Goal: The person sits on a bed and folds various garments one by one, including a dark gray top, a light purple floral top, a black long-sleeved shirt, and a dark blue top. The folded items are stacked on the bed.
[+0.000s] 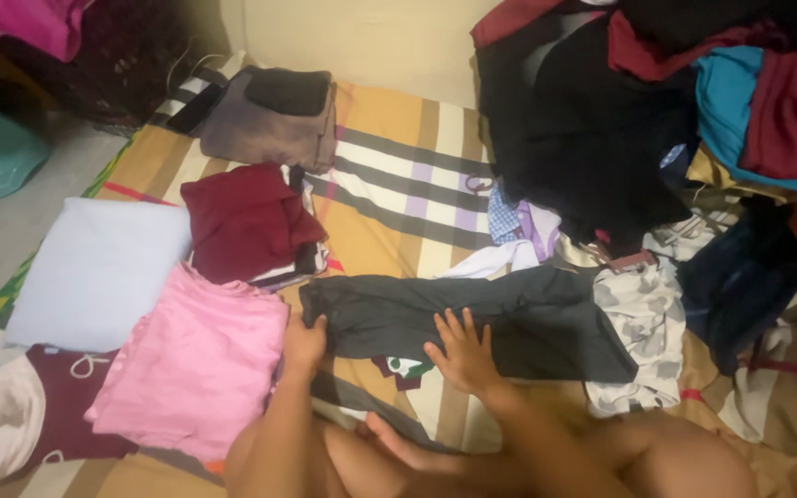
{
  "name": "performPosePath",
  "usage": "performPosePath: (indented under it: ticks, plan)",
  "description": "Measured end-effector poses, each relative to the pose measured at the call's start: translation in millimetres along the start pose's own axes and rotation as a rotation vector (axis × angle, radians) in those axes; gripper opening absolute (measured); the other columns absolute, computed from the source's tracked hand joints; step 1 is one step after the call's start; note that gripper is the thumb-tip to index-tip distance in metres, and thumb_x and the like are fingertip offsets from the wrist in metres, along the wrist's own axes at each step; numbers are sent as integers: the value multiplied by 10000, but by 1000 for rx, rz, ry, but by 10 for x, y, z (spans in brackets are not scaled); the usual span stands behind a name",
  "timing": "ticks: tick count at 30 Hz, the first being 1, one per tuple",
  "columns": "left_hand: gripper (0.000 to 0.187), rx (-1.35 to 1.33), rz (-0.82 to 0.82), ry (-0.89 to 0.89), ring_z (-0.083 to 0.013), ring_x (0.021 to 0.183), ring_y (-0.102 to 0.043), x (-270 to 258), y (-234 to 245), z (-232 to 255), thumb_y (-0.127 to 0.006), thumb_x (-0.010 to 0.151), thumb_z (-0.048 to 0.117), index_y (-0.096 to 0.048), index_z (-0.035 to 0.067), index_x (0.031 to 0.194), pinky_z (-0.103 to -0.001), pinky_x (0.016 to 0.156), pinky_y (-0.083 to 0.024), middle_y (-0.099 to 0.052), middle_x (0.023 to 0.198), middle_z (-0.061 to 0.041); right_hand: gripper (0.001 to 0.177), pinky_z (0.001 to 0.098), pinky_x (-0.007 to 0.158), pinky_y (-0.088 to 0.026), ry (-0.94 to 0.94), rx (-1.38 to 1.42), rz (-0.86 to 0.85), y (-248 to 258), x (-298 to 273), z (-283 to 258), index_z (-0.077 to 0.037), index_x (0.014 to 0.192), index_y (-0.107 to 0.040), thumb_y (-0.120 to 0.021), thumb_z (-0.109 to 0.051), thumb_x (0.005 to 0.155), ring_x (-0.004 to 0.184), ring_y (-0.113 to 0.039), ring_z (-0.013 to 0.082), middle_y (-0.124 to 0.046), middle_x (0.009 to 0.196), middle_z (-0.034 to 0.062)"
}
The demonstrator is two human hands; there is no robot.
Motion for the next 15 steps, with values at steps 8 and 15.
performPosePath:
  ticks: [8,15]
  plan:
    - [440,-172,-231,-704,-296,1245,-610,-819,-471,1194,-766,882,281,-610,-10,1173,-399,1031,-477,-635,1399,-191,635,467,1135,-359,-203,1491,158,190,146,232,-152,1579,-331,-511,-396,1021,1378,-530,297,-561,1511,127]
    - [244,33,-151,-675,-422,1259,-549,-1092,-836,1347,-767,866,210,-758,100,1083,-450,1063,-457,-577,1385,-241,797,307,886,-526,-252,1358,218,329,99,378,-119,1502,-488,-569,144,755,1074,-622,195,-638,1257,117]
Point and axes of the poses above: each hand's wrist, its own x-axis towards the middle knuckle, its own y-axis out of the back of the hand, z = x × y, the point moved 5 cm from there along x, towards the middle knuckle
